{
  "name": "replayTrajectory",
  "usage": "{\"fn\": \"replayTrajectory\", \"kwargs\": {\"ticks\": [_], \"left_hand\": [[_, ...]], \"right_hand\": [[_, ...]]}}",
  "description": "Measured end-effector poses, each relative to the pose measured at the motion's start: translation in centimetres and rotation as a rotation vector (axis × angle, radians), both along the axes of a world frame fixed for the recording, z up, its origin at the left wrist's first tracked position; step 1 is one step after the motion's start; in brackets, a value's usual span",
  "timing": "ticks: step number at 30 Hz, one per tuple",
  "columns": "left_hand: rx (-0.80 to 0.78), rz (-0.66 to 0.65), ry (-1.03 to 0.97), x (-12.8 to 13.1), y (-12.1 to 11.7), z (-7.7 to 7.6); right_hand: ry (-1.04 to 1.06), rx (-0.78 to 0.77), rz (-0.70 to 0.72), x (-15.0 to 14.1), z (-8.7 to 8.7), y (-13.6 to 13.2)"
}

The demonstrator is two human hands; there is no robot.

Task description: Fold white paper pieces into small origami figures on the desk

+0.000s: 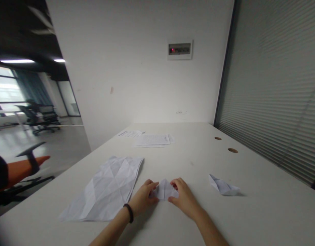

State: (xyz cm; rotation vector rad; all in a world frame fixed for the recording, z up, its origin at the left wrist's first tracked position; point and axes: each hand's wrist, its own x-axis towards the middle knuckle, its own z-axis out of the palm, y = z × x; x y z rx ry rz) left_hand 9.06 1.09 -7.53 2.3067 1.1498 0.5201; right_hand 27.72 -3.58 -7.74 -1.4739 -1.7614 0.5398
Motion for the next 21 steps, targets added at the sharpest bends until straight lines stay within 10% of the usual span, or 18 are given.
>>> {"fn": "replayTrajectory", "kwargs": {"ticks": [10, 21], "left_hand": [[0.177, -0.013, -0.036, 0.1, -0.6, 1.1], [-0.146, -0.423, 0.121, -1.3, -1.8, 3.1]], "right_hand": [[-0.170, 0.023, 0.061, -0.1, 1.3, -0.6], [-0.041, -0.180, 0.134, 1.0, 1.2, -1.3]]}}
